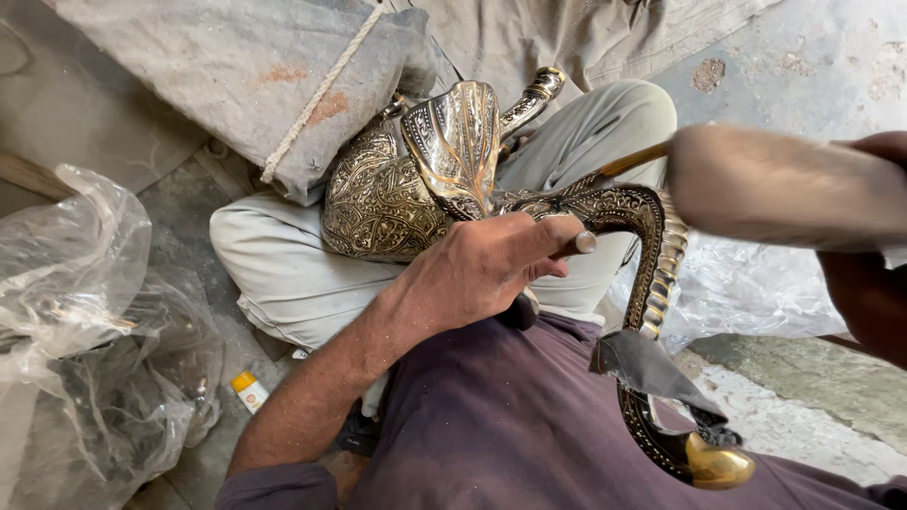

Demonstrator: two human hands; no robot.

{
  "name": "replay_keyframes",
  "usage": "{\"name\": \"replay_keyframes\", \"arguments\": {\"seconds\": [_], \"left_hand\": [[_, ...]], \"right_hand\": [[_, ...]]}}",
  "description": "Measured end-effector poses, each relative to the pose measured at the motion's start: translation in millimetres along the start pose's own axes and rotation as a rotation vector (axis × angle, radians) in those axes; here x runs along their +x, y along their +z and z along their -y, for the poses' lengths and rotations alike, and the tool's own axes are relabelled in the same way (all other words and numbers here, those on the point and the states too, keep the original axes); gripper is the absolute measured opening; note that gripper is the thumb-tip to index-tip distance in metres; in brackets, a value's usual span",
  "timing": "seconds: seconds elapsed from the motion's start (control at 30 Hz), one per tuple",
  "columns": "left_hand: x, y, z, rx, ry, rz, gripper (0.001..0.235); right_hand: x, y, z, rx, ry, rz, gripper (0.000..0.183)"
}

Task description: The person sits on the floor and uses a small chisel and hammer to engrave fine patterns onto a silver-colored metal elephant figurine. They hold the figurine steady with one hand while striking the chisel with the other, then rotate the object to work on different areas.

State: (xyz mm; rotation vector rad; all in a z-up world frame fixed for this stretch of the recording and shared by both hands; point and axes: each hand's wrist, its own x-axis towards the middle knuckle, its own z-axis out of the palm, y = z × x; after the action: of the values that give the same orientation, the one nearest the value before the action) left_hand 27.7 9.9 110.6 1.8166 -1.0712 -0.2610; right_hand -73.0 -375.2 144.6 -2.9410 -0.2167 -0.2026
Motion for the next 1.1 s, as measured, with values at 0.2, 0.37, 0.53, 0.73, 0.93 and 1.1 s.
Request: {"name": "replay_keyframes", "arguments": {"seconds": [0.2,0.37,0.53,0.73,0.93,1.1], "left_hand": [[0.4,-7.8,-3.4,0.038,0.078,0.003,0.039],[4.2,-11.8,-0.4,0.038,0.099,0.039,0.042],[7.1,-11.6,4.1,0.025,0.089,0.102,0.043],[7.7,-10.5,8.6,0.087,0.076,0.145,0.045],[10.7,-10.1,14.5,0.105,0.125,0.155,0.056],[12.4,-12.4,14.5,0.125,0.14,0.177,0.051]], "right_hand": [[-6.6,3.3,5.2,-0.06,-0.031,-0.005,0.046],[-8.0,18.0,4.6,-0.012,0.017,-0.027,0.045],[-3.3,27.8,6.6,0.019,-0.044,-0.115,0.038],[-1.6,37.0,2.6,0.013,-0.05,-0.1,0.042],[4.6,51.3,-4.6,0.03,-0.069,-0.089,0.045],[1.7,61.5,-10.2,0.043,-0.066,-0.081,0.047]]}}
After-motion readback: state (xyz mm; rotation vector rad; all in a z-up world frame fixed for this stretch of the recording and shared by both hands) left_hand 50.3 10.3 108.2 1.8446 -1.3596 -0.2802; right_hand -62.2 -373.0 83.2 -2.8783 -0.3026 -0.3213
